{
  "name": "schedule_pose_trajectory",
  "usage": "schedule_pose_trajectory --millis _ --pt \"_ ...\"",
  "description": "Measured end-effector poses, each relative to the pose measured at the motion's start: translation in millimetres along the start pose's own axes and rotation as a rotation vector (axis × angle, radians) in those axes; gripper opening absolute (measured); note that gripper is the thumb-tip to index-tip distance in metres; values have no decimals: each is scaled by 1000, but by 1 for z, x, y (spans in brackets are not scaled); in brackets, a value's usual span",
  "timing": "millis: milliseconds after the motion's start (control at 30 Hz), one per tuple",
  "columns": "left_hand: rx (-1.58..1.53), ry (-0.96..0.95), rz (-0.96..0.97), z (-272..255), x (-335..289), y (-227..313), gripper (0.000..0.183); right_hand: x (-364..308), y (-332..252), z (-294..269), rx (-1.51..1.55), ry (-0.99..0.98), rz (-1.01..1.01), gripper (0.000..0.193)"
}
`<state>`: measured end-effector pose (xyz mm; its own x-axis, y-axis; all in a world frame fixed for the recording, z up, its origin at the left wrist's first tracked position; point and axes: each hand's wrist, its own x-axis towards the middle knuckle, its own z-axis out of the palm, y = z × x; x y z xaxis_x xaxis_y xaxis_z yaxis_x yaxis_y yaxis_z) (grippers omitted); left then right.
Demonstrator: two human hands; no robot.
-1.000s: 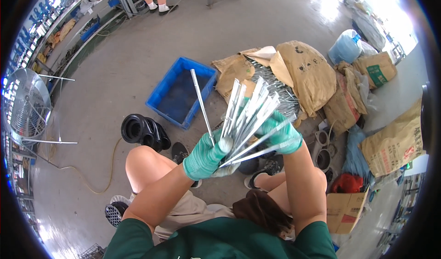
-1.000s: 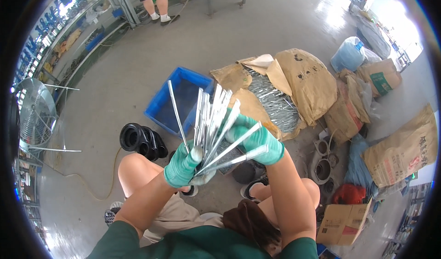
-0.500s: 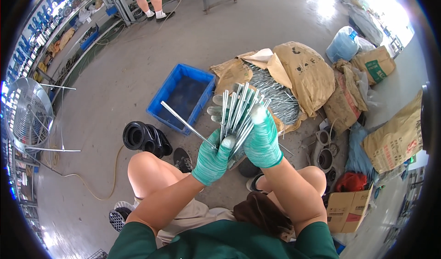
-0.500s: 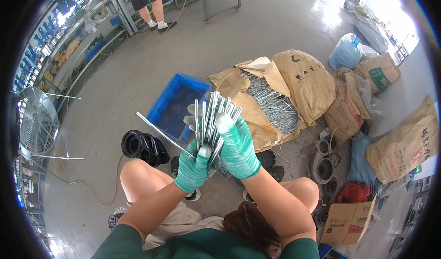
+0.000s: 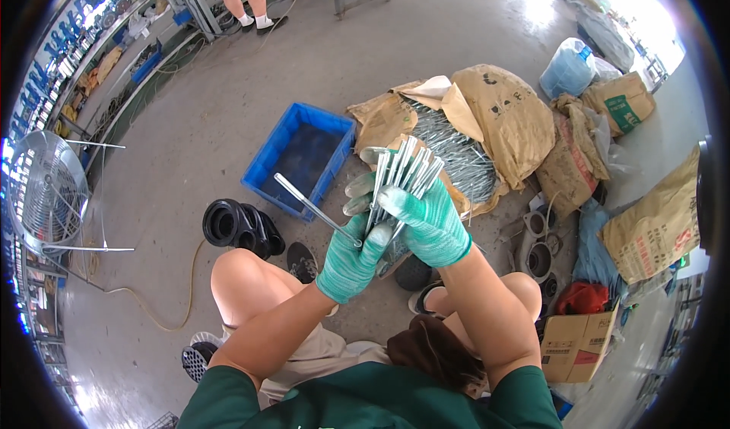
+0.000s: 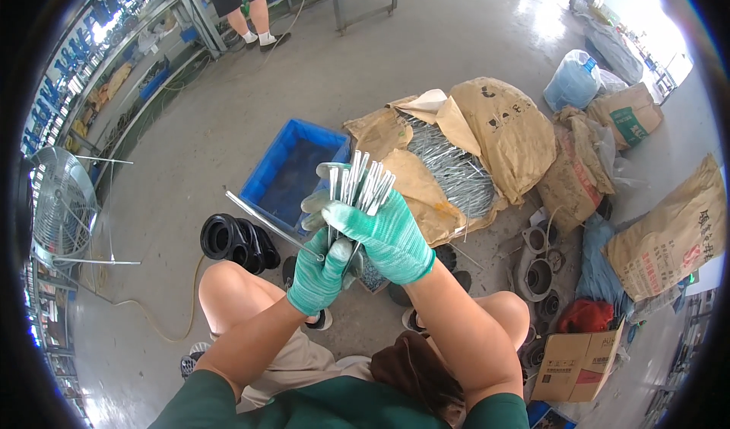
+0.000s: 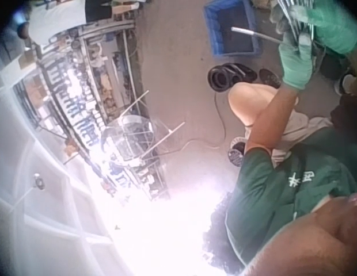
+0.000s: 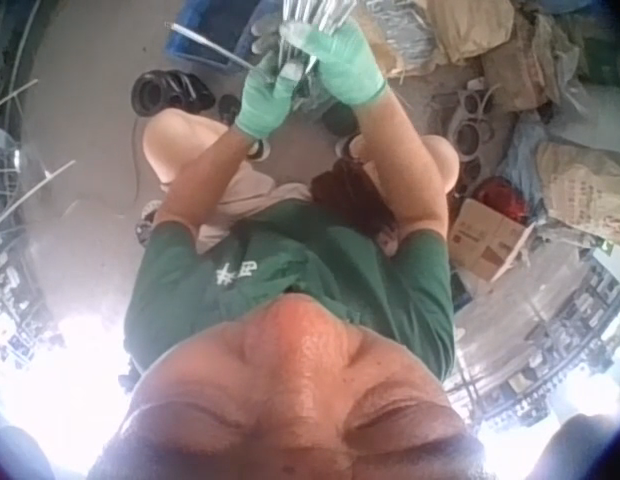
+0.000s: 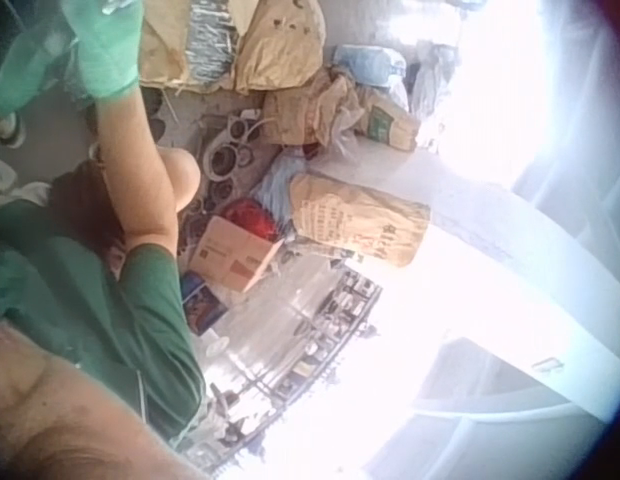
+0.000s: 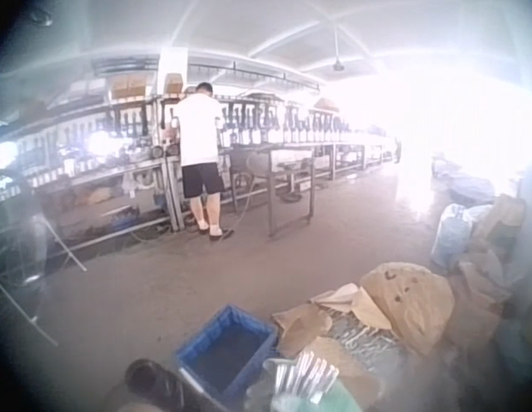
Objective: The person picks up metal rods from a large paper bag, checks them, and places some into a blue plastic bin.
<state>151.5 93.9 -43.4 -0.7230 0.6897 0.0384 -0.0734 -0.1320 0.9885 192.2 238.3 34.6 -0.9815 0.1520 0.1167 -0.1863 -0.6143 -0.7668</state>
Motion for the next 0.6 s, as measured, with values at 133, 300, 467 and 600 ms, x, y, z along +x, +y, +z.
schedule_pose_trajectory --millis 133,300,467,600 --pt "114 -111 98 -6 2 -1 55 1 8 0 -237 106 7 43" --pt "-79 -347 -73 -17 9 -6 45 -4 21 -14 -50 209 98 24" --pt "-469 -533 -430 -20 10 -10 84 -9 4 -2 -22 39 128 37" --pt "-363 -416 -228 -21 8 -17 81 0 11 6 93 196 102 25"
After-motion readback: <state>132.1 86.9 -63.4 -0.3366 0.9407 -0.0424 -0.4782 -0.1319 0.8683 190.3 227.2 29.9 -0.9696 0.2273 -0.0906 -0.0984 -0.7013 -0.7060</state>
